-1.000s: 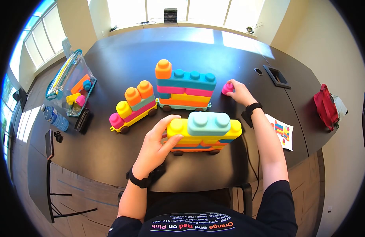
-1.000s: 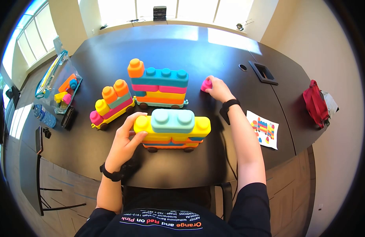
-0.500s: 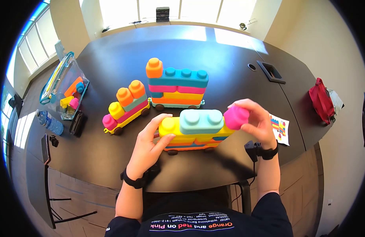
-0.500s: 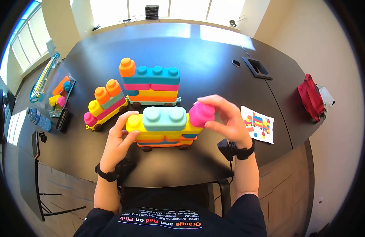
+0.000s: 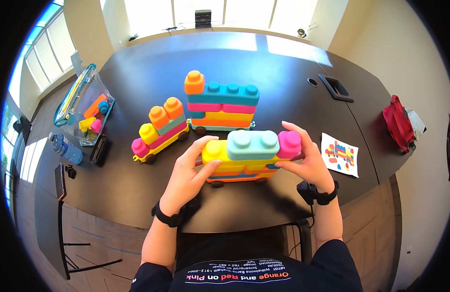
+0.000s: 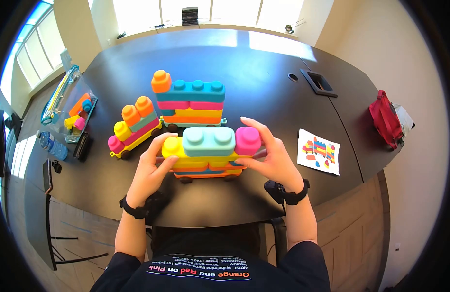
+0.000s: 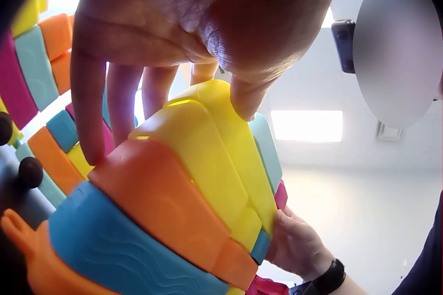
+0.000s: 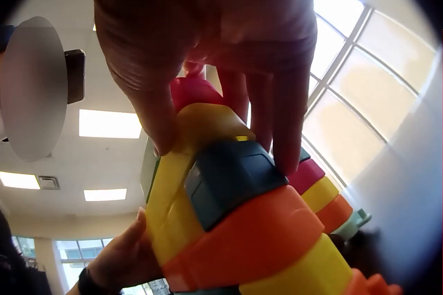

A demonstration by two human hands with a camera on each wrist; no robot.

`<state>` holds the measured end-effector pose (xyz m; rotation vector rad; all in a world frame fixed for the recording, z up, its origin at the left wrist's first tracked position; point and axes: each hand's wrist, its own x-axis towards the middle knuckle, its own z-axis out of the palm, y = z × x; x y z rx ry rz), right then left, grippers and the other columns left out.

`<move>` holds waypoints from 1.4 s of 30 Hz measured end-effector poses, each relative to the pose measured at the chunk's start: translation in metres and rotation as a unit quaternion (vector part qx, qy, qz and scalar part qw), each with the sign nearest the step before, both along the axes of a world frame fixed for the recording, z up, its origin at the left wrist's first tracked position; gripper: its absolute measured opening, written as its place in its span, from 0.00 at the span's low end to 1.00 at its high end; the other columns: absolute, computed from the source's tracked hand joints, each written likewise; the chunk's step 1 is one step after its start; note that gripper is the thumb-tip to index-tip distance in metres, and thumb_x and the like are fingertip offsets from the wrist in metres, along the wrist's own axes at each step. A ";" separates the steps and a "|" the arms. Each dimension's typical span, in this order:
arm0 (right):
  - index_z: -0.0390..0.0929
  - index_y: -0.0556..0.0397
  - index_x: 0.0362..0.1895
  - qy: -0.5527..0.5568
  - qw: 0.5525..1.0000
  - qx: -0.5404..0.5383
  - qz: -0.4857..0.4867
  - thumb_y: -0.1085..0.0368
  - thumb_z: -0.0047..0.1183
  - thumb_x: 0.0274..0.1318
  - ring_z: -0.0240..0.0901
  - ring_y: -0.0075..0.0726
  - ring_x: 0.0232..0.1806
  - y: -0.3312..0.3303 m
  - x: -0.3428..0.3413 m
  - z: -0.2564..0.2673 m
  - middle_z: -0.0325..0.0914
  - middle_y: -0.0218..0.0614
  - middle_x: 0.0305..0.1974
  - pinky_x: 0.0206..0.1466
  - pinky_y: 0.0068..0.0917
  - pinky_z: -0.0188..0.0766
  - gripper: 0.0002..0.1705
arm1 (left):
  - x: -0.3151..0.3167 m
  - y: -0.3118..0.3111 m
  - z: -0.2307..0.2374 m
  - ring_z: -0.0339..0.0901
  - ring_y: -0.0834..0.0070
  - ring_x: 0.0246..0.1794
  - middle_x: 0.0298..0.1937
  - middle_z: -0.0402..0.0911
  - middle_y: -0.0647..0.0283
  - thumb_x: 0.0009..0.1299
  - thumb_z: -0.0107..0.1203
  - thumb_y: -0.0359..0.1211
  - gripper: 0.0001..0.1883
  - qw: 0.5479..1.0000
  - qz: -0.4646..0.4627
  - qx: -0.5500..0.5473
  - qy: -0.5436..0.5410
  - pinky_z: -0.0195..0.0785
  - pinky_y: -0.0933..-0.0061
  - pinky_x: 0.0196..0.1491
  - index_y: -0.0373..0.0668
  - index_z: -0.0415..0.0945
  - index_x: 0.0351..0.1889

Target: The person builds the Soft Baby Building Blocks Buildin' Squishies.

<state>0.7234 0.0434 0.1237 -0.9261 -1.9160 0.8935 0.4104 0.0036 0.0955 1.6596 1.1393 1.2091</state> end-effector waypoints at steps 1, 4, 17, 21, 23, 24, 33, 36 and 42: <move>0.68 0.53 0.74 -0.038 0.998 -0.031 -0.027 0.65 0.76 0.55 0.81 0.34 0.61 -0.004 -0.002 0.005 0.83 0.37 0.59 0.55 0.36 0.87 0.45 | -0.002 0.000 0.003 0.80 0.72 0.60 0.61 0.81 0.61 0.76 0.61 0.30 0.26 1.000 0.002 0.001 0.002 0.74 0.66 0.62 0.45 0.71 0.72; 0.70 0.54 0.71 -0.055 0.995 -0.082 -0.025 0.64 0.76 0.54 0.82 0.35 0.60 0.003 0.001 -0.016 0.83 0.37 0.58 0.54 0.34 0.87 0.42 | -0.015 0.005 0.012 0.78 0.66 0.65 0.65 0.79 0.58 0.74 0.61 0.29 0.29 0.987 -0.004 0.086 0.133 0.70 0.63 0.69 0.44 0.70 0.74; 0.66 0.56 0.74 0.129 0.982 -0.088 -0.108 0.72 0.69 0.62 0.74 0.33 0.67 0.026 0.082 -0.068 0.76 0.36 0.66 0.70 0.34 0.73 0.38 | -0.124 0.064 0.000 0.78 0.54 0.64 0.66 0.79 0.52 0.71 0.65 0.28 0.31 0.916 0.197 0.165 0.307 0.69 0.60 0.69 0.46 0.72 0.74; 0.64 0.55 0.75 0.125 0.973 -0.111 -0.157 0.66 0.68 0.66 0.76 0.31 0.64 0.043 0.115 -0.075 0.75 0.35 0.66 0.60 0.32 0.83 0.38 | -0.125 0.066 -0.004 0.81 0.56 0.60 0.62 0.82 0.52 0.72 0.62 0.22 0.30 0.923 0.206 0.148 0.289 0.72 0.61 0.65 0.46 0.73 0.72; 0.62 0.54 0.76 0.109 0.971 -0.073 -0.200 0.63 0.68 0.67 0.77 0.31 0.62 0.048 0.118 -0.072 0.76 0.34 0.65 0.57 0.31 0.83 0.39 | -0.125 0.066 -0.005 0.82 0.56 0.59 0.60 0.83 0.53 0.72 0.61 0.21 0.29 0.922 0.212 0.152 0.287 0.73 0.62 0.64 0.47 0.74 0.72; 0.62 0.54 0.76 0.108 0.971 -0.074 -0.199 0.63 0.68 0.67 0.77 0.31 0.62 0.050 0.120 -0.070 0.76 0.34 0.65 0.57 0.31 0.83 0.39 | -0.125 0.066 -0.005 0.83 0.56 0.59 0.61 0.83 0.53 0.72 0.61 0.21 0.30 0.921 0.211 0.149 0.290 0.73 0.61 0.64 0.47 0.73 0.72; 0.63 0.53 0.76 0.082 0.972 -0.077 -0.208 0.63 0.69 0.65 0.78 0.27 0.59 0.067 0.122 -0.059 0.77 0.33 0.63 0.50 0.27 0.83 0.40 | -0.125 0.066 -0.006 0.83 0.57 0.58 0.62 0.82 0.53 0.70 0.61 0.19 0.31 0.923 0.210 0.144 0.288 0.74 0.61 0.64 0.47 0.73 0.72; 0.64 0.52 0.76 0.078 0.974 -0.050 -0.208 0.62 0.70 0.65 0.78 0.25 0.56 0.068 0.115 -0.051 0.78 0.32 0.61 0.46 0.25 0.81 0.40 | -0.126 0.069 -0.007 0.83 0.57 0.58 0.63 0.82 0.54 0.70 0.61 0.19 0.31 0.927 0.201 0.151 0.279 0.74 0.62 0.64 0.47 0.73 0.72; 0.67 0.54 0.74 0.000 0.978 -0.022 -0.206 0.64 0.69 0.64 0.78 0.24 0.51 0.080 0.114 -0.048 0.80 0.32 0.58 0.48 0.24 0.80 0.37 | -0.127 0.073 -0.011 0.82 0.58 0.58 0.62 0.82 0.54 0.69 0.62 0.18 0.32 0.929 0.189 0.161 0.275 0.74 0.62 0.63 0.47 0.73 0.72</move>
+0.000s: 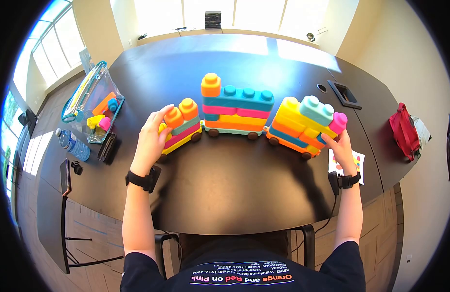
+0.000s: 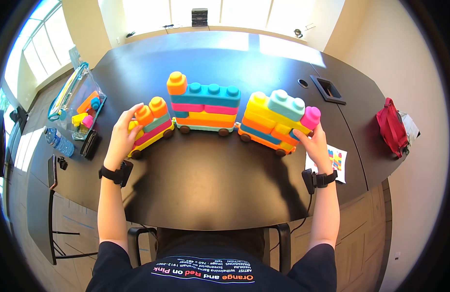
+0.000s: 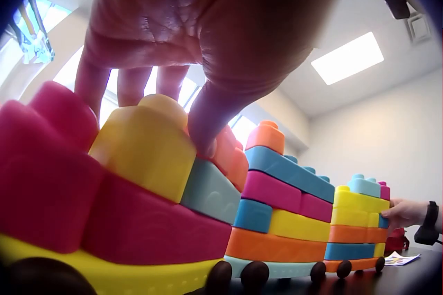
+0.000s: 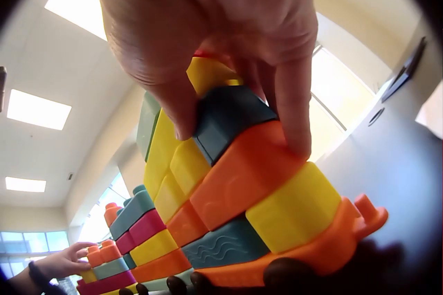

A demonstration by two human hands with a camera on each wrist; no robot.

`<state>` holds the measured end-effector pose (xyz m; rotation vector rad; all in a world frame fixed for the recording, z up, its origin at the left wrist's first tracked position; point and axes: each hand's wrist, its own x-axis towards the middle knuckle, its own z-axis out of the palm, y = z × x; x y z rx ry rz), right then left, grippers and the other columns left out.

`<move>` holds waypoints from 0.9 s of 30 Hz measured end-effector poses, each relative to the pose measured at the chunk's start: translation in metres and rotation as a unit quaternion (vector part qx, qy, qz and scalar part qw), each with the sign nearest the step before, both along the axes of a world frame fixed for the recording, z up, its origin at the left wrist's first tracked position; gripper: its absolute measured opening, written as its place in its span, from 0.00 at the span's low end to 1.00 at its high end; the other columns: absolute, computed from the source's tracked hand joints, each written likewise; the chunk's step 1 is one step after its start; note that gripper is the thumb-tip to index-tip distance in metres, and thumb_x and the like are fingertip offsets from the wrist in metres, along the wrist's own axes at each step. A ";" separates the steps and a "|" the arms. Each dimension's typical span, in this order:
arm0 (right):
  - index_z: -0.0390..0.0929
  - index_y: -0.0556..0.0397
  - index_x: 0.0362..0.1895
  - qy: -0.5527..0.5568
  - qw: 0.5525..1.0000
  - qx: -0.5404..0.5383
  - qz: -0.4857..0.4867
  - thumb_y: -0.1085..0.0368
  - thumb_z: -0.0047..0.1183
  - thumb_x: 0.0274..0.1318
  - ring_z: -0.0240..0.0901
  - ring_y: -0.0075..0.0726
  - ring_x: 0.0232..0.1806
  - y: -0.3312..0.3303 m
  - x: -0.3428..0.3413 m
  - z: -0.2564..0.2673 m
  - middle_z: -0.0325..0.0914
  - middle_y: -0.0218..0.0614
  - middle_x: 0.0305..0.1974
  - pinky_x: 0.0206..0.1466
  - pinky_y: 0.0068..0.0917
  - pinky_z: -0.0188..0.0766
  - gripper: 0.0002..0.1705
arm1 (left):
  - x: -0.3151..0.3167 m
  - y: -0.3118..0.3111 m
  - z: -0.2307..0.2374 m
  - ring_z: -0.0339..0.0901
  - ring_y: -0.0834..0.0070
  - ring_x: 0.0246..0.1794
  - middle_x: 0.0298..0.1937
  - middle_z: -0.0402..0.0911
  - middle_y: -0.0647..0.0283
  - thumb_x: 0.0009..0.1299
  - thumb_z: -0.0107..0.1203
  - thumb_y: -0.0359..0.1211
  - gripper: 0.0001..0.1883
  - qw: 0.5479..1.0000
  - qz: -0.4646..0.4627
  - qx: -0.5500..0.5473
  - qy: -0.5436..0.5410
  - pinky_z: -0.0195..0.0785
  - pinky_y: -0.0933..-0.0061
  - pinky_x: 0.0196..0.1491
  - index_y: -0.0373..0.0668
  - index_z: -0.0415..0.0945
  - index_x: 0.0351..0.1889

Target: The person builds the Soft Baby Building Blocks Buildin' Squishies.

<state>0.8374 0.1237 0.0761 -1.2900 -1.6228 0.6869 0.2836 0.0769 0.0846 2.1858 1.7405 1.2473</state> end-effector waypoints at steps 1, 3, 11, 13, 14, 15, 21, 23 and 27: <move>0.67 0.55 0.73 -0.008 1.000 -0.003 -0.007 0.65 0.69 0.65 0.79 0.24 0.50 0.003 0.002 0.000 0.81 0.32 0.57 0.50 0.25 0.80 0.37 | 0.001 0.000 -0.001 0.82 0.57 0.58 0.62 0.82 0.54 0.69 0.62 0.18 0.33 1.000 0.002 0.003 0.001 0.74 0.62 0.63 0.47 0.73 0.72; 0.68 0.55 0.73 -0.017 1.000 -0.006 -0.013 0.65 0.69 0.65 0.79 0.24 0.49 0.009 0.001 -0.001 0.82 0.33 0.56 0.51 0.26 0.80 0.36 | 0.002 0.001 -0.002 0.81 0.54 0.59 0.62 0.82 0.55 0.68 0.62 0.18 0.33 1.000 -0.001 0.010 0.000 0.75 0.59 0.62 0.50 0.73 0.71; 0.67 0.56 0.72 0.008 1.000 -0.002 -0.028 0.66 0.69 0.64 0.81 0.29 0.55 0.011 -0.008 -0.001 0.83 0.36 0.58 0.60 0.32 0.79 0.36 | 0.012 -0.006 -0.003 0.80 0.51 0.61 0.62 0.81 0.56 0.68 0.62 0.18 0.33 1.000 -0.005 0.020 -0.006 0.76 0.57 0.61 0.52 0.73 0.71; 0.67 0.56 0.72 -0.015 0.999 0.018 -0.030 0.65 0.69 0.64 0.82 0.31 0.55 0.008 -0.008 -0.003 0.84 0.38 0.57 0.60 0.33 0.79 0.37 | 0.016 -0.006 -0.003 0.81 0.51 0.58 0.61 0.82 0.54 0.68 0.62 0.19 0.33 1.000 0.011 0.028 0.007 0.75 0.59 0.61 0.50 0.73 0.72; 0.68 0.56 0.72 -0.038 0.998 0.037 -0.032 0.64 0.70 0.63 0.82 0.33 0.55 0.007 -0.009 -0.004 0.84 0.39 0.57 0.60 0.34 0.79 0.38 | 0.018 -0.006 -0.004 0.81 0.51 0.58 0.61 0.82 0.54 0.68 0.62 0.19 0.33 0.999 0.012 0.029 0.007 0.75 0.59 0.61 0.50 0.73 0.72; 0.68 0.56 0.72 -0.038 0.998 0.037 -0.031 0.64 0.70 0.63 0.82 0.33 0.55 0.006 -0.010 -0.006 0.84 0.39 0.57 0.60 0.34 0.79 0.38 | 0.020 -0.006 -0.005 0.81 0.50 0.58 0.60 0.82 0.54 0.69 0.63 0.20 0.33 0.999 0.024 0.030 0.016 0.75 0.59 0.61 0.51 0.73 0.72; 0.68 0.56 0.72 -0.045 0.994 0.086 -0.040 0.63 0.71 0.61 0.84 0.36 0.55 -0.004 -0.020 -0.007 0.85 0.40 0.56 0.57 0.35 0.79 0.39 | 0.034 -0.009 -0.005 0.82 0.50 0.55 0.58 0.82 0.56 0.70 0.64 0.24 0.33 0.996 0.080 0.021 0.045 0.78 0.57 0.56 0.54 0.72 0.73; 0.68 0.57 0.72 -0.051 0.994 0.084 -0.043 0.62 0.71 0.61 0.84 0.35 0.55 -0.010 -0.026 -0.003 0.85 0.39 0.56 0.56 0.35 0.79 0.39 | 0.034 -0.008 -0.006 0.82 0.51 0.55 0.58 0.82 0.57 0.70 0.64 0.24 0.33 0.994 0.091 0.020 0.052 0.78 0.57 0.55 0.54 0.72 0.73; 0.69 0.56 0.71 -0.055 0.994 0.085 -0.044 0.61 0.72 0.61 0.84 0.35 0.54 -0.010 -0.022 -0.006 0.86 0.38 0.54 0.55 0.34 0.79 0.38 | 0.036 -0.007 -0.006 0.82 0.50 0.56 0.59 0.82 0.57 0.70 0.65 0.25 0.34 0.994 0.095 0.014 0.057 0.78 0.56 0.55 0.55 0.71 0.74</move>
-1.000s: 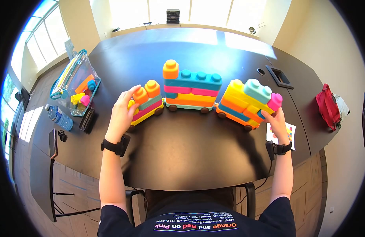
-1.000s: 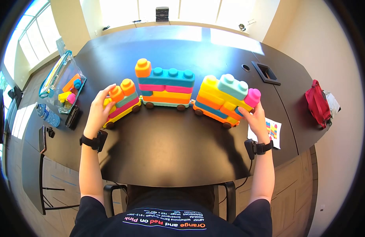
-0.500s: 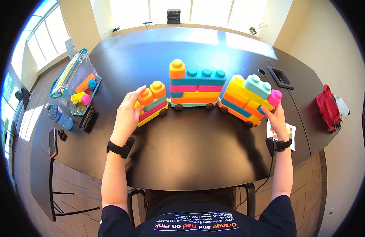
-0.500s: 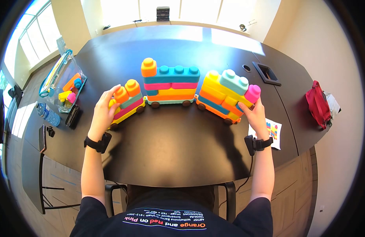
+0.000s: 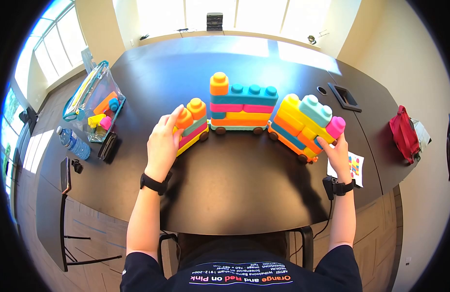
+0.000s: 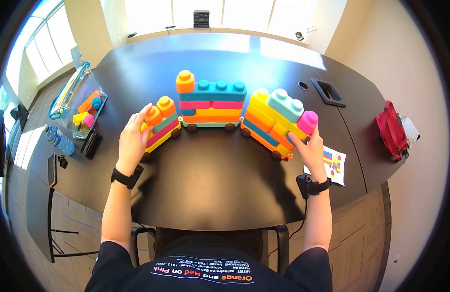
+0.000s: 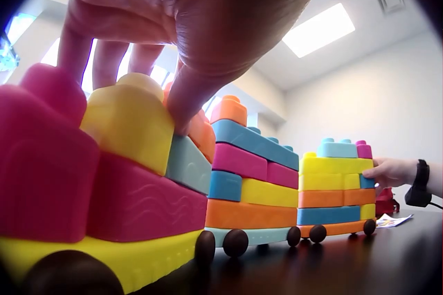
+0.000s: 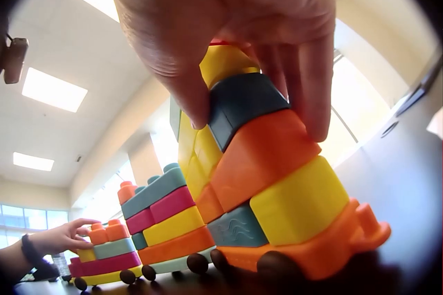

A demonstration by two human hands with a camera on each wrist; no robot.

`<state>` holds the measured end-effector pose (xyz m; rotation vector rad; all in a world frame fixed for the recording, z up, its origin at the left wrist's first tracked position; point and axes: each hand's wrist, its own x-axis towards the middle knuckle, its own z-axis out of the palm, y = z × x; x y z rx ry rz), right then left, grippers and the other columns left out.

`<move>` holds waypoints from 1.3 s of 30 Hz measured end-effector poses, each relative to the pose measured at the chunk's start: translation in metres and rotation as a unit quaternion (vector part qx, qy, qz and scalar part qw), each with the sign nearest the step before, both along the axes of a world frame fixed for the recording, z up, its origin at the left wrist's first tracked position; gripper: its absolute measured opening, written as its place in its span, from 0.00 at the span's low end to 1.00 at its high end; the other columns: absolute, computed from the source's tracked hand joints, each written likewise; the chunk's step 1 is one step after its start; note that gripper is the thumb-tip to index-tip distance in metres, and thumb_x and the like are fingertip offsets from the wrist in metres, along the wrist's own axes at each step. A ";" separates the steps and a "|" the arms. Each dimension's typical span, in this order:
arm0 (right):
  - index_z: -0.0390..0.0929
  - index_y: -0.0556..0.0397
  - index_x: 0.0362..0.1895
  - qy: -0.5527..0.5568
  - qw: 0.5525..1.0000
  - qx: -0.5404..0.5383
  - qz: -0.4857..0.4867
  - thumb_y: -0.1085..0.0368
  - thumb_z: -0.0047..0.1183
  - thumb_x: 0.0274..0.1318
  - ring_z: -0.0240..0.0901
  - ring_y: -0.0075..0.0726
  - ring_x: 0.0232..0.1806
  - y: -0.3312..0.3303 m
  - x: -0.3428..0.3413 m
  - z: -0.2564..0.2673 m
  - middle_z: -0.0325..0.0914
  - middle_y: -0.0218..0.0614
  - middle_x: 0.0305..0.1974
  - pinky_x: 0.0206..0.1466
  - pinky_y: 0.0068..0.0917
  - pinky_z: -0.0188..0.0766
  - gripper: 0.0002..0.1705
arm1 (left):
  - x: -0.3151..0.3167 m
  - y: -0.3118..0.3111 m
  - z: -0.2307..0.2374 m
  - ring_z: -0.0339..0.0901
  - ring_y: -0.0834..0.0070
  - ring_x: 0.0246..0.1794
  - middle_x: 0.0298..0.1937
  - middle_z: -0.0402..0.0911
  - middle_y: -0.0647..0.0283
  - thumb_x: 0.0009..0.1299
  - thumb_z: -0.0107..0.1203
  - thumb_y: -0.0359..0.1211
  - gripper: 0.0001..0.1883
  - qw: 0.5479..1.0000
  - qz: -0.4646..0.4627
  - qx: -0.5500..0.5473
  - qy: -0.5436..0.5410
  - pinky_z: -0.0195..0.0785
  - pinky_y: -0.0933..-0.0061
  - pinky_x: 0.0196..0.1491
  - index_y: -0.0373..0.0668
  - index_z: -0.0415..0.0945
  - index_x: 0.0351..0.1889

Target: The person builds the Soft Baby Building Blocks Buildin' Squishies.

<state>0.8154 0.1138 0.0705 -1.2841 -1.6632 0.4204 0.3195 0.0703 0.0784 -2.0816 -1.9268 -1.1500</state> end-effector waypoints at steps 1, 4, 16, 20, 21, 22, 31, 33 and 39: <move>0.68 0.56 0.72 -0.015 1.000 -0.013 -0.008 0.61 0.71 0.61 0.83 0.35 0.56 -0.001 -0.001 0.001 0.85 0.39 0.56 0.56 0.35 0.79 0.39 | 0.000 0.000 0.001 0.81 0.50 0.58 0.61 0.81 0.56 0.70 0.65 0.25 0.34 1.000 0.003 -0.020 -0.006 0.77 0.55 0.57 0.55 0.71 0.75; 0.65 0.54 0.75 0.005 0.999 -0.037 -0.001 0.60 0.71 0.61 0.80 0.37 0.62 -0.011 -0.005 0.008 0.81 0.42 0.61 0.62 0.37 0.78 0.42 | -0.002 -0.004 0.002 0.77 0.53 0.66 0.68 0.78 0.56 0.69 0.66 0.26 0.36 1.000 -0.012 0.008 0.021 0.73 0.57 0.65 0.52 0.70 0.76; 0.73 0.57 0.63 0.205 0.853 0.299 -0.375 0.53 0.47 0.82 0.70 0.33 0.71 -0.155 0.114 0.022 0.79 0.40 0.66 0.76 0.38 0.61 0.22 | -0.063 -0.190 0.053 0.76 0.62 0.70 0.68 0.79 0.46 0.86 0.47 0.35 0.21 0.835 0.241 0.465 -0.171 0.68 0.57 0.73 0.28 0.66 0.69; 0.74 0.55 0.60 0.230 0.801 0.344 -0.432 0.54 0.49 0.81 0.70 0.28 0.70 -0.173 0.120 0.033 0.79 0.34 0.67 0.75 0.35 0.60 0.18 | -0.065 -0.209 0.063 0.77 0.61 0.69 0.67 0.79 0.47 0.87 0.44 0.34 0.19 0.801 0.308 0.502 -0.105 0.69 0.57 0.72 0.27 0.67 0.67; 0.73 0.55 0.60 0.231 0.804 0.346 -0.425 0.56 0.49 0.80 0.70 0.28 0.70 -0.173 0.120 0.032 0.79 0.34 0.67 0.75 0.35 0.59 0.17 | -0.067 -0.210 0.065 0.77 0.61 0.68 0.67 0.79 0.48 0.86 0.45 0.33 0.18 0.796 0.305 0.514 -0.101 0.70 0.58 0.72 0.28 0.68 0.66; 0.73 0.55 0.60 0.230 0.807 0.348 -0.418 0.57 0.49 0.80 0.70 0.28 0.70 -0.174 0.117 0.031 0.78 0.34 0.68 0.75 0.34 0.59 0.16 | -0.070 -0.208 0.066 0.77 0.61 0.68 0.67 0.79 0.48 0.86 0.45 0.33 0.18 0.796 0.303 0.515 -0.100 0.70 0.58 0.72 0.28 0.68 0.66; 0.75 0.61 0.58 0.161 0.780 0.410 -0.444 0.63 0.51 0.78 0.72 0.33 0.67 -0.185 0.099 0.044 0.79 0.41 0.66 0.73 0.30 0.63 0.15 | -0.107 -0.220 0.056 0.77 0.61 0.68 0.64 0.82 0.49 0.84 0.50 0.32 0.18 0.770 0.346 0.529 -0.087 0.71 0.57 0.69 0.28 0.69 0.64; 0.75 0.63 0.58 0.160 0.769 0.422 -0.454 0.65 0.51 0.78 0.74 0.35 0.66 -0.190 0.096 0.046 0.80 0.44 0.65 0.74 0.32 0.63 0.15 | -0.110 -0.222 0.056 0.77 0.61 0.68 0.63 0.82 0.47 0.82 0.53 0.32 0.16 0.722 0.363 0.583 -0.081 0.71 0.58 0.68 0.28 0.70 0.60; 0.75 0.64 0.58 0.182 0.723 0.461 -0.482 0.65 0.50 0.76 0.75 0.35 0.66 -0.198 0.086 0.051 0.81 0.43 0.64 0.70 0.31 0.65 0.16 | -0.111 -0.211 0.055 0.76 0.56 0.68 0.66 0.79 0.39 0.80 0.55 0.32 0.14 0.658 0.299 0.680 -0.125 0.70 0.54 0.69 0.31 0.71 0.56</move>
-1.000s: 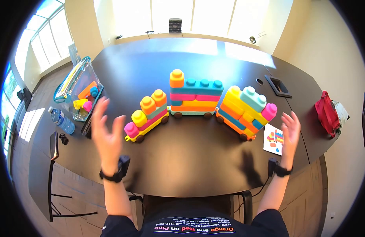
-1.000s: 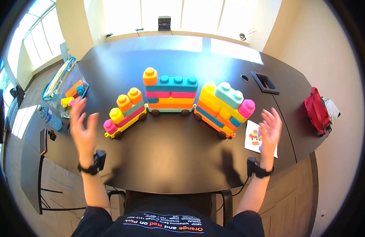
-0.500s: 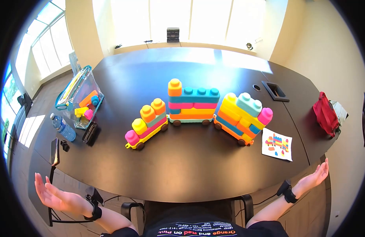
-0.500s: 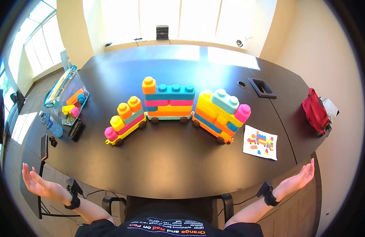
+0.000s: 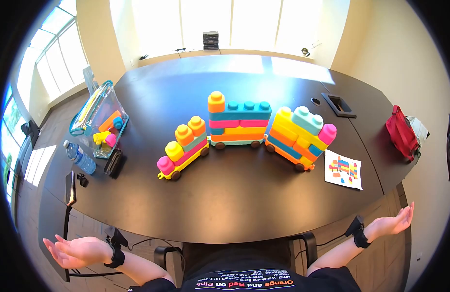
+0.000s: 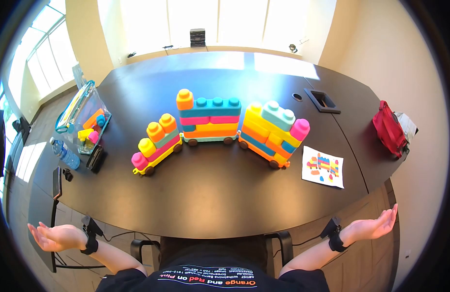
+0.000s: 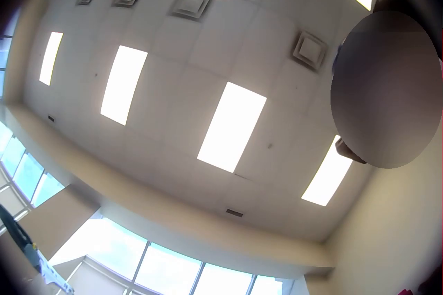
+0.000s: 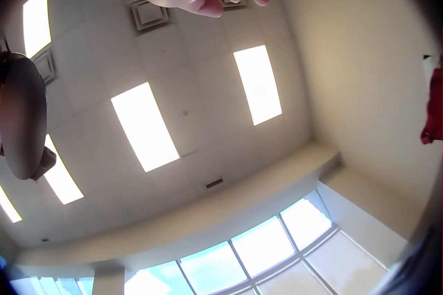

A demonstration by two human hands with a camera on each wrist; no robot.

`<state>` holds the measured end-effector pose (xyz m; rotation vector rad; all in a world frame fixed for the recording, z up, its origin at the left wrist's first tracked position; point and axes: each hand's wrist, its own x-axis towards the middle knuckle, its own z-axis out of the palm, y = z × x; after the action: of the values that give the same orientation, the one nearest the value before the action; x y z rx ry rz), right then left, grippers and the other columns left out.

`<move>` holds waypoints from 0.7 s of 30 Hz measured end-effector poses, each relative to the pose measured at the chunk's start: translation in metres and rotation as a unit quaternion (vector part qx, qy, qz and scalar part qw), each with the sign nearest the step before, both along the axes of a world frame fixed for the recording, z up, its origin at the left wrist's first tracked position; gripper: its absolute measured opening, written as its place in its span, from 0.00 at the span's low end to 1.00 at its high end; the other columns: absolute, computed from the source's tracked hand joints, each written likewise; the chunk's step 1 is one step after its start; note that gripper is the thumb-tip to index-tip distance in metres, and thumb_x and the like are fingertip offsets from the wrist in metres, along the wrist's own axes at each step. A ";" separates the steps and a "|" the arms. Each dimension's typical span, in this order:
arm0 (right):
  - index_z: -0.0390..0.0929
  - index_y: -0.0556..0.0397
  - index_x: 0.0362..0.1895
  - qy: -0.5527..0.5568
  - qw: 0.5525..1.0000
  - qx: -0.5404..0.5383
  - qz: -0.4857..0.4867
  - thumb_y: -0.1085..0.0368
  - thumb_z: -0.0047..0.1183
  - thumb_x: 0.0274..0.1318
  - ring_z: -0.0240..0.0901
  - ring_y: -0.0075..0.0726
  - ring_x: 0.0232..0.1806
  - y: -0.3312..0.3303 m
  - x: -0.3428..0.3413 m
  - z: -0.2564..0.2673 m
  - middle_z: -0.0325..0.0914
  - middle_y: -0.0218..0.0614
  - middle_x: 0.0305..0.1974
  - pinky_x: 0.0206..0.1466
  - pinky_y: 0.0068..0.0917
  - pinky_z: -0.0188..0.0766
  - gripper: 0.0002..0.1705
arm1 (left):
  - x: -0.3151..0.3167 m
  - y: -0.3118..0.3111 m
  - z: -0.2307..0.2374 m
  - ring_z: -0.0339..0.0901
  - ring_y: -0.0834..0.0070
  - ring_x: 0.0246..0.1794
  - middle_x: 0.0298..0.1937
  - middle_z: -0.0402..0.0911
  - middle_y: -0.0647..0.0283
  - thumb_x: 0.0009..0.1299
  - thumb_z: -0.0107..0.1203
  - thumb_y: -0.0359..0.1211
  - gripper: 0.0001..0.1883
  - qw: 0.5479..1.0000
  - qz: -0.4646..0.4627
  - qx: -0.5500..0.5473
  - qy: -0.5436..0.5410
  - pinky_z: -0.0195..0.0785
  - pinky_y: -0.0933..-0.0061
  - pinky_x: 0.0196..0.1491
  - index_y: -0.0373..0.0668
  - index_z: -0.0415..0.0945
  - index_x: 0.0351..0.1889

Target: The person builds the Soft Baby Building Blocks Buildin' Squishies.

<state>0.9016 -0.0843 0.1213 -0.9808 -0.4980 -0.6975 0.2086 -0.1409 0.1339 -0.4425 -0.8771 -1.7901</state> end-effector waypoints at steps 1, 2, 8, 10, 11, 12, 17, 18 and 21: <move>0.75 0.64 0.58 -0.003 1.000 0.006 -0.010 0.65 0.50 0.76 0.75 0.36 0.66 0.000 -0.001 0.000 0.82 0.43 0.63 0.70 0.31 0.66 0.16 | -0.002 0.000 0.000 0.76 0.56 0.68 0.66 0.79 0.39 0.80 0.55 0.32 0.14 1.000 0.001 0.000 -0.001 0.70 0.54 0.69 0.31 0.71 0.56; 0.75 0.64 0.58 -0.005 1.000 0.012 -0.019 0.64 0.50 0.76 0.76 0.36 0.66 0.001 -0.002 -0.001 0.82 0.44 0.63 0.69 0.31 0.66 0.16 | -0.004 0.000 0.001 0.76 0.55 0.69 0.66 0.78 0.38 0.79 0.55 0.31 0.13 0.999 0.003 0.025 0.022 0.70 0.53 0.69 0.32 0.71 0.55; 0.75 0.65 0.53 -0.011 0.997 0.055 -0.044 0.68 0.50 0.73 0.78 0.40 0.62 0.006 -0.007 0.000 0.83 0.46 0.61 0.67 0.32 0.71 0.12 | -0.007 0.001 0.000 0.75 0.52 0.70 0.66 0.78 0.36 0.78 0.55 0.30 0.12 0.997 0.009 0.048 0.054 0.71 0.50 0.69 0.33 0.72 0.54; 0.75 0.66 0.52 -0.015 0.996 0.071 -0.049 0.69 0.51 0.72 0.79 0.42 0.62 0.008 -0.007 0.000 0.83 0.49 0.61 0.68 0.34 0.71 0.12 | -0.008 0.001 -0.001 0.75 0.52 0.71 0.66 0.78 0.36 0.78 0.55 0.29 0.12 0.997 0.011 0.045 0.058 0.71 0.50 0.69 0.33 0.72 0.54; 0.75 0.67 0.51 -0.019 0.995 0.086 -0.055 0.71 0.52 0.71 0.79 0.45 0.62 0.008 -0.006 0.000 0.82 0.51 0.60 0.68 0.35 0.72 0.11 | -0.008 0.002 -0.002 0.75 0.52 0.71 0.66 0.78 0.36 0.78 0.55 0.29 0.12 0.997 0.010 0.041 0.061 0.71 0.50 0.69 0.33 0.71 0.54; 0.75 0.67 0.51 -0.019 0.995 0.086 -0.055 0.71 0.52 0.71 0.79 0.45 0.62 0.008 -0.002 -0.002 0.82 0.51 0.60 0.68 0.35 0.72 0.11 | -0.008 0.003 -0.002 0.75 0.52 0.71 0.66 0.78 0.36 0.78 0.55 0.28 0.11 0.997 0.009 0.037 0.064 0.72 0.50 0.69 0.34 0.71 0.55; 0.73 0.74 0.48 -0.122 0.980 0.152 -0.042 0.76 0.54 0.66 0.78 0.56 0.64 0.011 0.007 -0.005 0.80 0.64 0.56 0.73 0.41 0.70 0.11 | -0.010 0.004 -0.006 0.75 0.51 0.70 0.66 0.77 0.36 0.78 0.54 0.28 0.11 0.997 0.009 0.019 0.072 0.72 0.50 0.68 0.34 0.71 0.55; 0.73 0.74 0.48 -0.122 0.980 0.151 -0.043 0.76 0.54 0.66 0.78 0.56 0.64 0.012 0.007 -0.005 0.80 0.64 0.56 0.73 0.41 0.70 0.11 | -0.010 0.004 -0.006 0.76 0.51 0.70 0.67 0.77 0.36 0.78 0.54 0.27 0.11 0.997 0.008 0.015 0.072 0.72 0.50 0.68 0.35 0.71 0.56; 0.72 0.74 0.47 -0.138 0.978 0.153 -0.017 0.78 0.54 0.66 0.78 0.58 0.63 0.014 0.008 -0.008 0.79 0.66 0.57 0.73 0.43 0.70 0.09 | -0.009 0.005 -0.006 0.75 0.52 0.70 0.67 0.77 0.37 0.78 0.54 0.28 0.12 0.998 0.006 0.008 0.068 0.72 0.51 0.68 0.34 0.71 0.56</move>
<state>0.9094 -0.0707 0.1136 -0.6076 -0.5955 -0.9178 0.2000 -0.1360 0.1282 -0.5401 -0.7682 -1.7337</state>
